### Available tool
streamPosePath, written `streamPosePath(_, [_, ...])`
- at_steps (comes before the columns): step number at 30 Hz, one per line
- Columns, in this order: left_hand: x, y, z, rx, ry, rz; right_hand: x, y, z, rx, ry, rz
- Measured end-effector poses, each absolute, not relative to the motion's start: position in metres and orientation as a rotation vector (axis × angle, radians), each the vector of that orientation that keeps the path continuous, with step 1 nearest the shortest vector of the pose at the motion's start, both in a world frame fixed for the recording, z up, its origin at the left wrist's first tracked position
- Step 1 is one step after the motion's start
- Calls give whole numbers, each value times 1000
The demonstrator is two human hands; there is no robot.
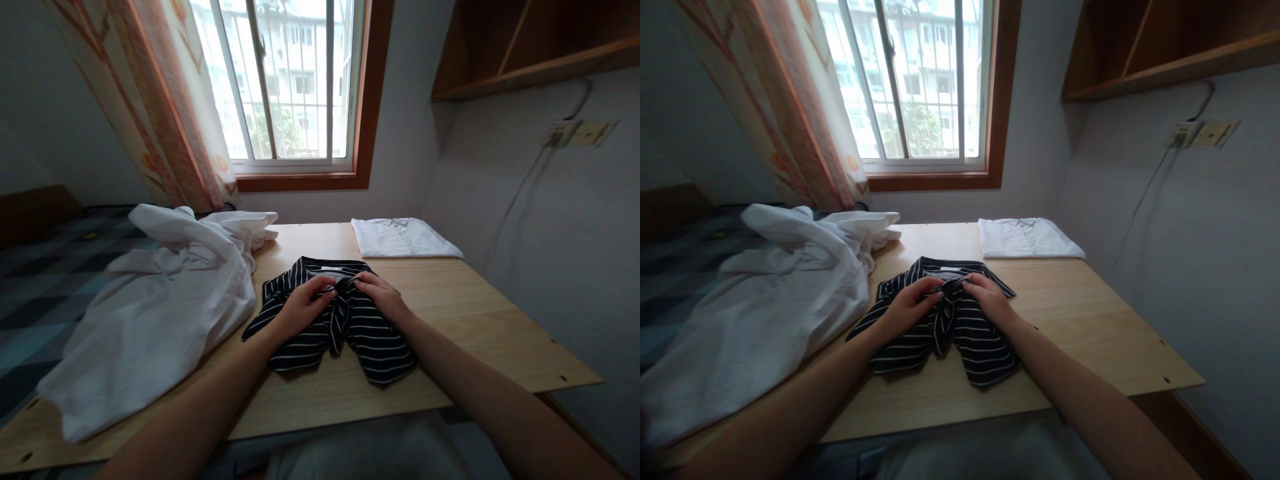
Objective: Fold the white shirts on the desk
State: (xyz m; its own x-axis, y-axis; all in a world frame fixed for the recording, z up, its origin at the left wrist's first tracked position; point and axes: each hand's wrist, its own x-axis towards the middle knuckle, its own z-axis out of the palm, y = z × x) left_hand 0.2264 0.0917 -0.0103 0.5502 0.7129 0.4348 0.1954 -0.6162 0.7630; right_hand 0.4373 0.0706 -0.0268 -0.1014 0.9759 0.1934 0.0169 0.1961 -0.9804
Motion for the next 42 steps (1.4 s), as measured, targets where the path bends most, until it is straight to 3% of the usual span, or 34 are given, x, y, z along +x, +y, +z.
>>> streamPosePath(13, [229,90,-6,2111,926,1147,431,65,-24,-985,-1324,1293])
streamPosePath(24, [227,94,-6,2048,966,1192,423,56,-25,-1000,-1662,623])
streamPosePath(31, [217,94,-5,2401,980,1129,425,55,-24,-910,-1820,667])
streamPosePath(36, [205,99,11,2280,1280,1248,435,44,-7,-806,-1887,589])
streamPosePath(39, [197,103,20,2101,1304,1356,446,36,8,-649,-1842,768])
streamPosePath(42, [190,109,25,1923,1268,1345,460,34,17,-528,-1907,1341])
